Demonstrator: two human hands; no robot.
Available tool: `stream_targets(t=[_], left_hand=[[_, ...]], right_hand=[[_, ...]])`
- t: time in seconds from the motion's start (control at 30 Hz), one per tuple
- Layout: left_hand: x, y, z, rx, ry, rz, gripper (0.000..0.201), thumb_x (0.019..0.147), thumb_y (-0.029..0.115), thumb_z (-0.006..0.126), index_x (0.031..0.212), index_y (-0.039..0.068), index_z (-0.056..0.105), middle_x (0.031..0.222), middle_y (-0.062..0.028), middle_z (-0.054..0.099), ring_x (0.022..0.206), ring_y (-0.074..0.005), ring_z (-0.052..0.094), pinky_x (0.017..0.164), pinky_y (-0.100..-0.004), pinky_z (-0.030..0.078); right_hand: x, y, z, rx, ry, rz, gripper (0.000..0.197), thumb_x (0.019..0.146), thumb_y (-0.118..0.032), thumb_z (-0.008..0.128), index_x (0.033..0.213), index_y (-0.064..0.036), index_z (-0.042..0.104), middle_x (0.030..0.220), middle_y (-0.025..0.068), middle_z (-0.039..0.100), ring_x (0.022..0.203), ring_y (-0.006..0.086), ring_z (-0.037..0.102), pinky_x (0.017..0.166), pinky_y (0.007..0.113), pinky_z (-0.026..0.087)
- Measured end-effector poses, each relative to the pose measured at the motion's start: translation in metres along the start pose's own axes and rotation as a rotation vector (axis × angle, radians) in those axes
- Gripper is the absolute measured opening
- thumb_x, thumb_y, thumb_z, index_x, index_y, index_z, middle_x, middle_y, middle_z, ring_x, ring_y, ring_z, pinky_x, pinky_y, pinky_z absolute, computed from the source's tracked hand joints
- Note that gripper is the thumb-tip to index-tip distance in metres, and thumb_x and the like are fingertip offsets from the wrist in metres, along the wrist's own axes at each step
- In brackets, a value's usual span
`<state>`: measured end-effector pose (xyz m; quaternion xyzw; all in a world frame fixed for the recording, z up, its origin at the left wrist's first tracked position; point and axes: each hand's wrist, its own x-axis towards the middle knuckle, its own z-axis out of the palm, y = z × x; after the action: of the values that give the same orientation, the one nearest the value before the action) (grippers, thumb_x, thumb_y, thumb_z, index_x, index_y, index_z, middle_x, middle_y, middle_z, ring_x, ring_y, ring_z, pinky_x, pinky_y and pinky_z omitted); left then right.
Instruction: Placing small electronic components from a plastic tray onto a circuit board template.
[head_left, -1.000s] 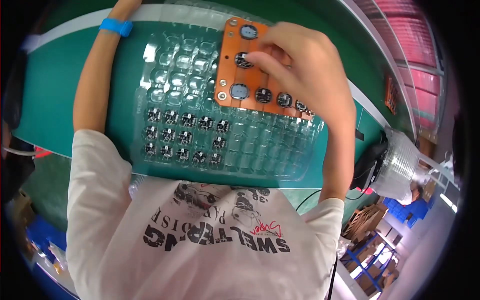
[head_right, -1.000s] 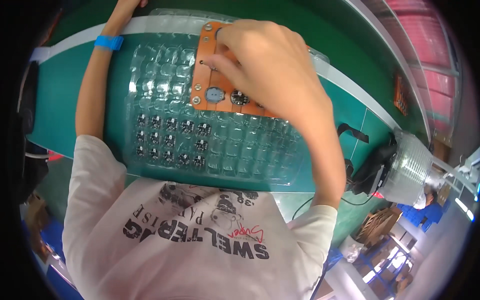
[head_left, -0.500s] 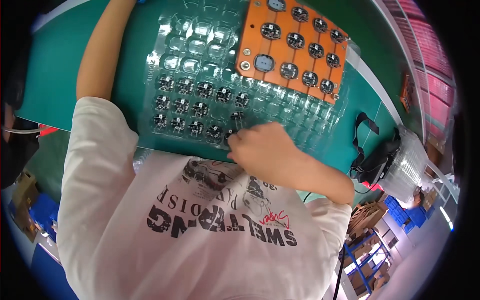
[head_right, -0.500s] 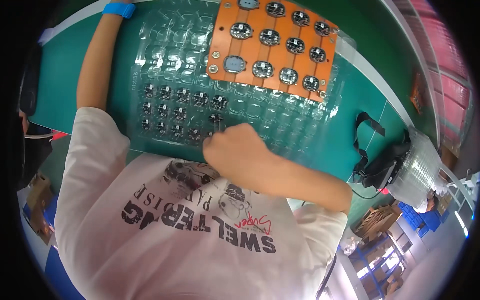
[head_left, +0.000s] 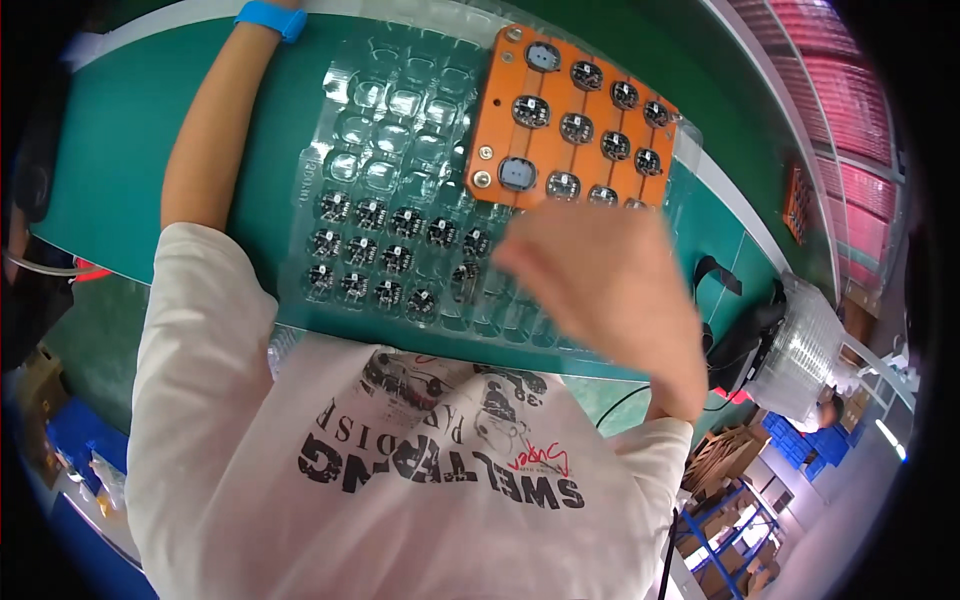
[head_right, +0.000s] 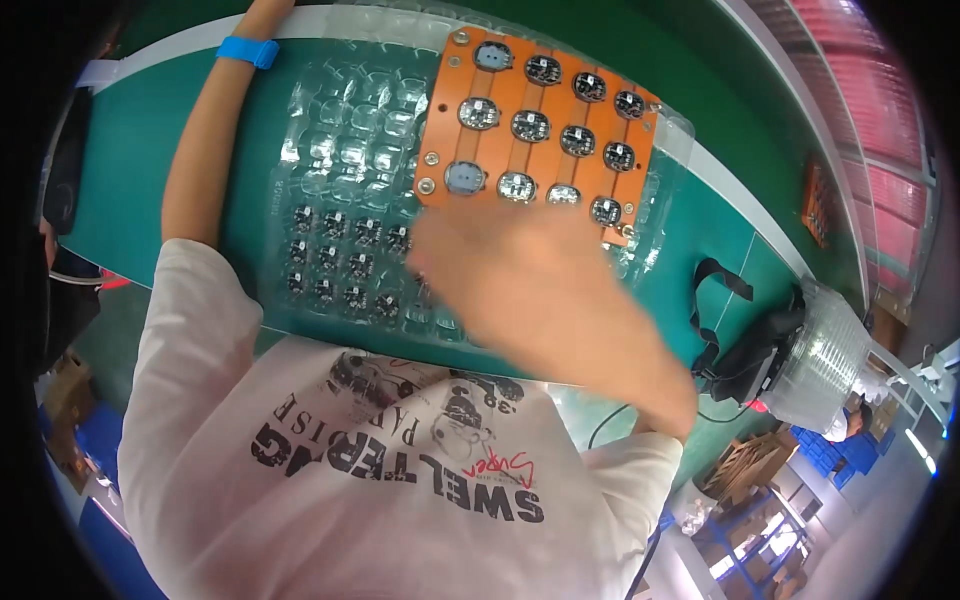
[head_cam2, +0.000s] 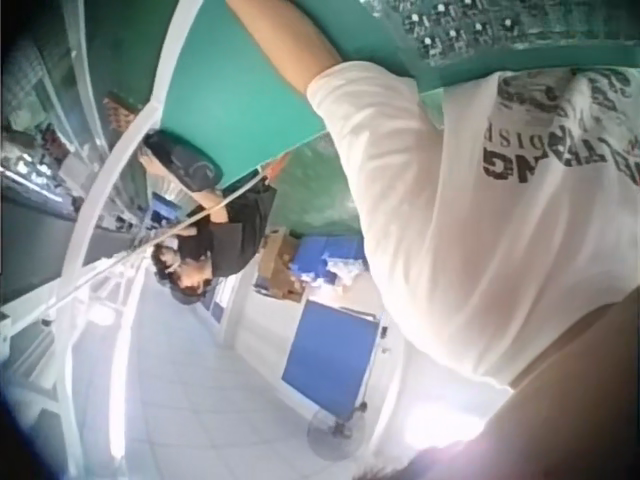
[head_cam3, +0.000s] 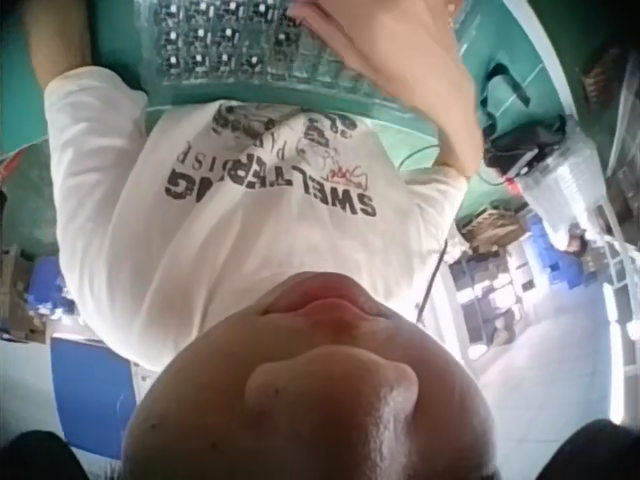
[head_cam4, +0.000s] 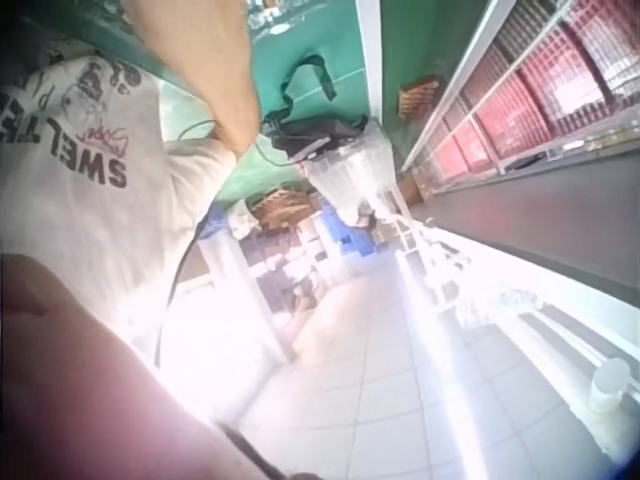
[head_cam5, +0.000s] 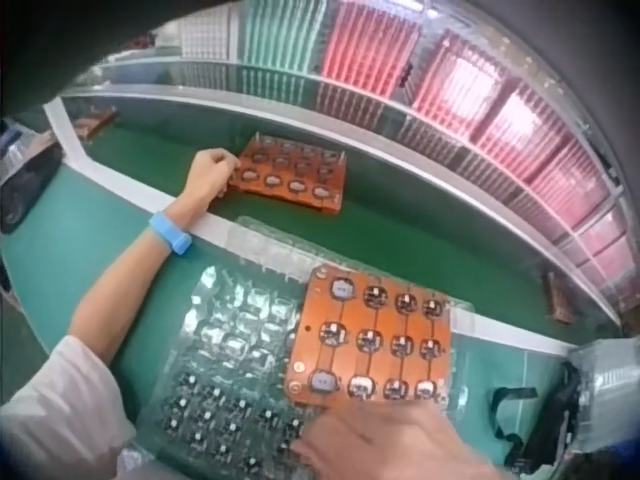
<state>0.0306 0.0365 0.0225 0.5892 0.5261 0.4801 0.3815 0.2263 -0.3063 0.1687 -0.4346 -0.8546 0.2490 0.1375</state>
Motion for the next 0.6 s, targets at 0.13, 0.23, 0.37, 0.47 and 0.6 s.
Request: stream_targets(t=[0.13,0.23,0.37,0.47,0.6], left_hand=[[0.005,-0.003,-0.006,-0.001,0.026,0.036,0.022,0.089,0.015,0.056,0.087,-0.002,0.070,0.061,-0.0056,0.058,0.047,-0.0136,0.051,0.043,-0.0288,0.039],[0.011,-0.003,-0.004,-0.030,0.018,0.098,0.023,0.088,0.016,0.057,0.086,-0.002,0.071,0.062,-0.0051,0.059,0.050,-0.0132,0.052,0.046,-0.0284,0.040],[0.002,0.007,0.001,-0.016,0.065,0.106,0.024,0.087,0.017,0.058,0.083,-0.003,0.070,0.061,-0.0043,0.058,0.050,-0.0130,0.052,0.046,-0.0290,0.040],[0.011,-0.005,-0.013,-0.013,0.040,0.113,0.025,0.087,0.018,0.059,0.082,-0.003,0.070,0.061,-0.0045,0.058,0.051,-0.0129,0.052,0.047,-0.0287,0.040],[0.013,-0.011,-0.012,-0.007,0.050,0.102,0.024,0.086,0.018,0.059,0.081,-0.003,0.070,0.061,-0.0043,0.058,0.050,-0.0128,0.051,0.047,-0.0285,0.040]], right_hand=[[0.013,0.006,-0.008,-0.066,0.062,0.169,0.015,0.083,-0.014,0.073,0.090,-0.0031,0.066,0.081,0.0107,0.068,0.070,0.0293,0.067,0.056,0.039,0.049],[0.001,0.002,0.025,-0.069,-0.108,0.186,0.021,0.084,-0.019,0.074,0.091,-0.0031,0.064,0.078,0.0103,0.065,0.068,0.0307,0.065,0.056,0.041,0.048],[-0.007,-0.001,0.046,-0.087,-0.237,0.260,0.030,0.081,-0.025,0.076,0.090,-0.0038,0.058,0.074,0.0091,0.061,0.065,0.0302,0.063,0.055,0.041,0.048],[-0.014,-0.003,0.055,-0.102,-0.191,0.228,0.030,0.078,-0.024,0.077,0.088,-0.0046,0.057,0.076,0.0078,0.060,0.065,0.0274,0.063,0.055,0.039,0.048],[-0.020,-0.007,0.061,-0.191,-0.230,0.116,0.029,0.076,-0.021,0.078,0.089,-0.0055,0.057,0.077,0.0059,0.056,0.067,0.0231,0.062,0.055,0.036,0.049]])
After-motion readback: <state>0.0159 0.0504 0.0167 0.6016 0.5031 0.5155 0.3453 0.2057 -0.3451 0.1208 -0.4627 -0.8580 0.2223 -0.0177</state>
